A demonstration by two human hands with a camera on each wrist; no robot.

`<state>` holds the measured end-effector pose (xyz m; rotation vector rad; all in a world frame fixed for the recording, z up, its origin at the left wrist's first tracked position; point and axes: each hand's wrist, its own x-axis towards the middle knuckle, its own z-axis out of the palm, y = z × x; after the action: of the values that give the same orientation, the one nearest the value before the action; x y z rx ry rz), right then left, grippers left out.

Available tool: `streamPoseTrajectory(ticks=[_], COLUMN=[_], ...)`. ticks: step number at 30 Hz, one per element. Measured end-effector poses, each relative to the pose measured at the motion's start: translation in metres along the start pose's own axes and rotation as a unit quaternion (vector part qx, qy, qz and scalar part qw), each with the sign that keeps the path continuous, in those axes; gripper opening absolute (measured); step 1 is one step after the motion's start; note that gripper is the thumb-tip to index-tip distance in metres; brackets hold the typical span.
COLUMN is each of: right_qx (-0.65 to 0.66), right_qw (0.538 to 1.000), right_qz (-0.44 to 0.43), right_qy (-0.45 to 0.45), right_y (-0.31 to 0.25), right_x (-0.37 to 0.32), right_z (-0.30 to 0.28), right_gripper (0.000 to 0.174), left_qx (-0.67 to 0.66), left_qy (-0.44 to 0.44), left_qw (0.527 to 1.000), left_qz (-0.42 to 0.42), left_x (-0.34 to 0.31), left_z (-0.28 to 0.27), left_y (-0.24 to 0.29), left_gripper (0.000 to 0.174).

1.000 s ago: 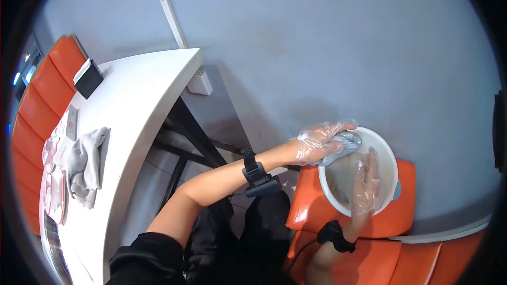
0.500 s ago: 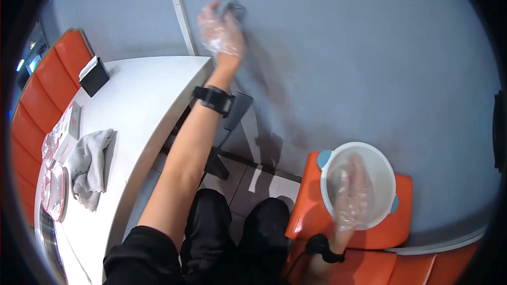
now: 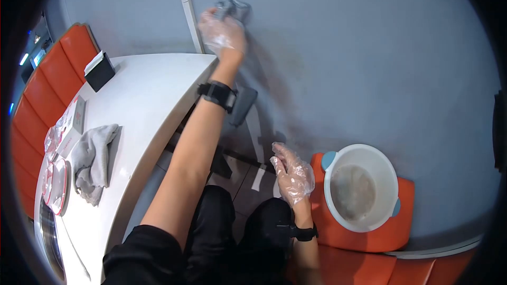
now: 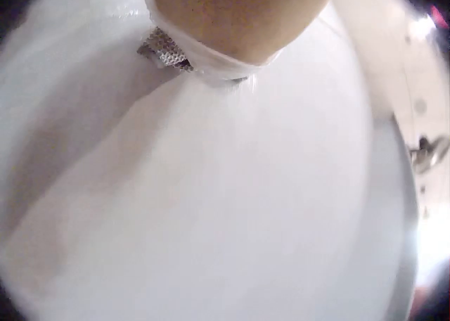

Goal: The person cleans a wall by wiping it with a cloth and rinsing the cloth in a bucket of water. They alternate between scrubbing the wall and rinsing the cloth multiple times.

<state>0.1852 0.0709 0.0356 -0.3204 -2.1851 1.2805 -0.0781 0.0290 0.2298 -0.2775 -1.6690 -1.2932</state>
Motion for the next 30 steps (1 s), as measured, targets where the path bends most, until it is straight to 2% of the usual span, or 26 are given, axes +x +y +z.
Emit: streamPoseTrajectory(ticks=[1,2,4,5,6,7,9,10,12,13,14,16,18,20,21,22,24,25,27,30], right_qx=[0.028,0.056,0.086,0.113,0.154,0.153,0.204,0.203,0.237,0.243,0.239,0.263,0.242,0.220,0.211,0.210,0.287,0.287,0.417,0.360], right_qw=[0.999,0.996,0.994,0.991,0.983,0.983,0.970,0.970,0.966,0.966,0.967,0.962,0.967,0.964,0.963,0.963,0.948,0.948,0.894,0.920], right_qz=[0.033,0.066,0.067,0.066,0.086,0.085,0.122,0.122,0.106,0.085,0.087,0.062,0.060,0.048,0.110,0.111,0.083,0.083,0.126,0.128], right_qy=[-0.008,-0.018,-0.016,-0.010,-0.055,-0.056,-0.058,-0.056,0.009,0.004,0.007,0.040,0.059,0.142,0.125,0.127,0.108,0.109,0.101,0.086], right_y=[0.004,0.009,0.023,0.026,0.025,0.031,0.047,0.047,0.041,0.037,0.033,0.023,0.019,0.019,-0.009,-0.005,0.010,0.017,0.027,0.025], right_x=[0.003,0.005,0.006,0.006,0.006,0.005,0.002,0.003,0.006,0.009,0.011,0.015,0.020,0.030,0.033,0.037,0.044,0.047,0.054,0.052], right_z=[0.001,0.003,0.013,0.016,0.014,0.016,0.021,0.020,0.016,0.012,0.011,0.013,0.020,0.027,0.018,0.020,0.026,0.030,0.038,0.038], right_gripper=[0.030,0.029,0.029,0.029,0.032,0.032,0.038,0.038,0.045,0.053,0.053,0.056,0.053,0.050,0.047,0.047,0.043,0.043,0.044,0.047], left_qx=[0.042,0.025,0.012,0.008,0.003,0.003,-0.012,-0.014,-0.105,-0.096,-0.100,-0.104,-0.105,-0.215,-0.212,-0.213,-0.211,-0.211,-0.319,-0.259], left_qy=[-0.008,-0.053,-0.146,-0.194,-0.241,-0.240,-0.368,-0.369,-0.347,-0.375,-0.378,-0.439,-0.474,-0.465,-0.486,-0.487,-0.514,-0.515,-0.483,-0.494], left_qw=[0.997,0.991,0.969,0.958,0.945,0.946,0.922,0.922,0.930,0.922,0.920,0.881,0.859,0.835,0.814,0.812,0.760,0.759,0.728,0.747], left_qz=[0.070,0.116,0.201,0.211,0.221,0.220,0.119,0.119,0.053,0.004,0.002,-0.140,-0.160,-0.200,-0.238,-0.239,-0.337,-0.337,-0.366,-0.361], left_x=[-0.018,-0.039,-0.084,-0.102,-0.116,-0.125,-0.139,-0.149,-0.166,-0.171,-0.178,-0.189,-0.200,-0.215,-0.208,-0.204,-0.200,-0.201,-0.207,-0.219], left_z=[0.002,0.000,-0.003,-0.009,-0.017,-0.024,-0.036,-0.041,-0.051,-0.059,-0.065,-0.075,-0.082,-0.084,-0.094,-0.097,-0.100,-0.100,-0.101,-0.101], left_y=[0.007,0.014,0.017,0.016,0.014,0.010,0.000,-0.006,-0.019,-0.021,-0.023,-0.026,-0.029,-0.036,-0.027,-0.024,-0.024,-0.026,-0.029,-0.038], left_gripper=[0.035,0.036,0.038,0.038,0.039,0.039,0.039,0.039,0.036,0.037,0.037,0.041,0.043,0.049,0.054,0.054,0.053,0.053,0.052,0.052])
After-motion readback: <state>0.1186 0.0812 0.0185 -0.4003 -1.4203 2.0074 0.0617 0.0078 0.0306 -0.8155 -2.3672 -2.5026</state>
